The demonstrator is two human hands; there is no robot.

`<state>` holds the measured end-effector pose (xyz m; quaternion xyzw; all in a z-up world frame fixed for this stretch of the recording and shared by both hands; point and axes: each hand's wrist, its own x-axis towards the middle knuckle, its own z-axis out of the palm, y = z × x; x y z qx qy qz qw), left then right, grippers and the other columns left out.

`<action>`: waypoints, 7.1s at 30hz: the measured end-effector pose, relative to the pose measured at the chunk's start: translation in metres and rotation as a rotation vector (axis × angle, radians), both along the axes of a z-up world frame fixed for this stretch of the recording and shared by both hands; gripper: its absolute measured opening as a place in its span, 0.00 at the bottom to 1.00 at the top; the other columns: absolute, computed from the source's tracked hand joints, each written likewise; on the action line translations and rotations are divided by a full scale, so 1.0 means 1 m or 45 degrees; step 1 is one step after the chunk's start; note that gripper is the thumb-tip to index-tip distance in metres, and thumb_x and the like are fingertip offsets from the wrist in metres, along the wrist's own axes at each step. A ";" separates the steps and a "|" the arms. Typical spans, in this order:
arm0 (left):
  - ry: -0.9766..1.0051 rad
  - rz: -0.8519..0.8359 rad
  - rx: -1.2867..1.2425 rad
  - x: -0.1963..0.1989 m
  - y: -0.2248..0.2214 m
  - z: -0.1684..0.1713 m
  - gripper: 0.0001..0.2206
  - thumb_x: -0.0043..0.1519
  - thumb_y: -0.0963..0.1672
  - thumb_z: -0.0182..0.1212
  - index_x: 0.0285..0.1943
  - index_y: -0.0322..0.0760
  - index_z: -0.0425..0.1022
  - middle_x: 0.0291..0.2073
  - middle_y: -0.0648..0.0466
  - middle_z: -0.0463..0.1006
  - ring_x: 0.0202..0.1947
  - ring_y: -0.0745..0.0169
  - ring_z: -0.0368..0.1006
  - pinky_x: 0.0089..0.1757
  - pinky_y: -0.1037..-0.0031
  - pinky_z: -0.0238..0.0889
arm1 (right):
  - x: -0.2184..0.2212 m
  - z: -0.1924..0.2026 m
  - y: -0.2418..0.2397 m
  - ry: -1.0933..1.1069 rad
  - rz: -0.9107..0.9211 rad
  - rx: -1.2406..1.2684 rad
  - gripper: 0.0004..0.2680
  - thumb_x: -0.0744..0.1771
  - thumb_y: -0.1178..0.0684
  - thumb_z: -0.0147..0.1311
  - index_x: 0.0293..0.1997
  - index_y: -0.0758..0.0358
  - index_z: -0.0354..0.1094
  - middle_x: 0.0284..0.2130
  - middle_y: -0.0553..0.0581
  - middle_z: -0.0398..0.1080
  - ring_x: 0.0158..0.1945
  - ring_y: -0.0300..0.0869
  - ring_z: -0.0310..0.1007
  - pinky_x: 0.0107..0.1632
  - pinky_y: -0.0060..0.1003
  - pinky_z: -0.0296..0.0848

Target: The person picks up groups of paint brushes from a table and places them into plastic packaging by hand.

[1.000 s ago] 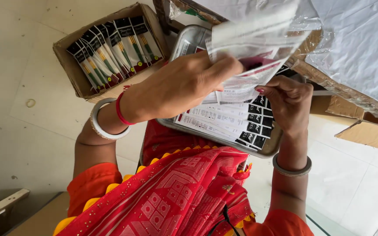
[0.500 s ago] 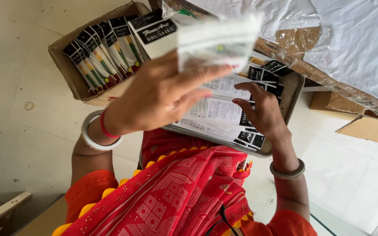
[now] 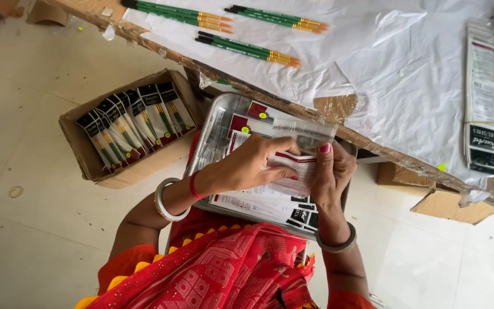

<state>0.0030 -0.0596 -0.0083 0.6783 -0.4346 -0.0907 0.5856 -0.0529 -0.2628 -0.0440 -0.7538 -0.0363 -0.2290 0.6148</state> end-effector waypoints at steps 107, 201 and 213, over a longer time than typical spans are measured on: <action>-0.028 0.251 -0.277 -0.030 0.069 -0.020 0.22 0.66 0.36 0.65 0.70 0.36 0.70 0.58 0.47 0.81 0.52 0.55 0.82 0.51 0.67 0.78 | 0.016 0.021 0.048 0.009 0.600 -0.358 0.16 0.71 0.43 0.52 0.55 0.71 0.67 0.44 0.64 0.75 0.47 0.43 0.75 0.51 0.38 0.72; -0.195 0.210 -0.171 0.009 0.055 0.037 0.09 0.64 0.43 0.69 0.35 0.34 0.74 0.23 0.51 0.79 0.24 0.73 0.74 0.27 0.77 0.66 | -0.008 0.001 0.037 0.189 0.376 -0.071 0.27 0.60 0.53 0.70 0.60 0.66 0.54 0.51 0.59 0.68 0.55 0.42 0.72 0.58 0.40 0.72; -0.561 0.253 0.106 -0.001 0.088 0.034 0.18 0.64 0.32 0.61 0.63 0.32 0.70 0.54 0.45 0.81 0.50 0.52 0.82 0.45 0.72 0.76 | -0.009 -0.015 -0.044 0.446 0.608 -0.030 0.14 0.64 0.63 0.64 0.55 0.69 0.74 0.47 0.56 0.80 0.49 0.38 0.77 0.55 0.34 0.76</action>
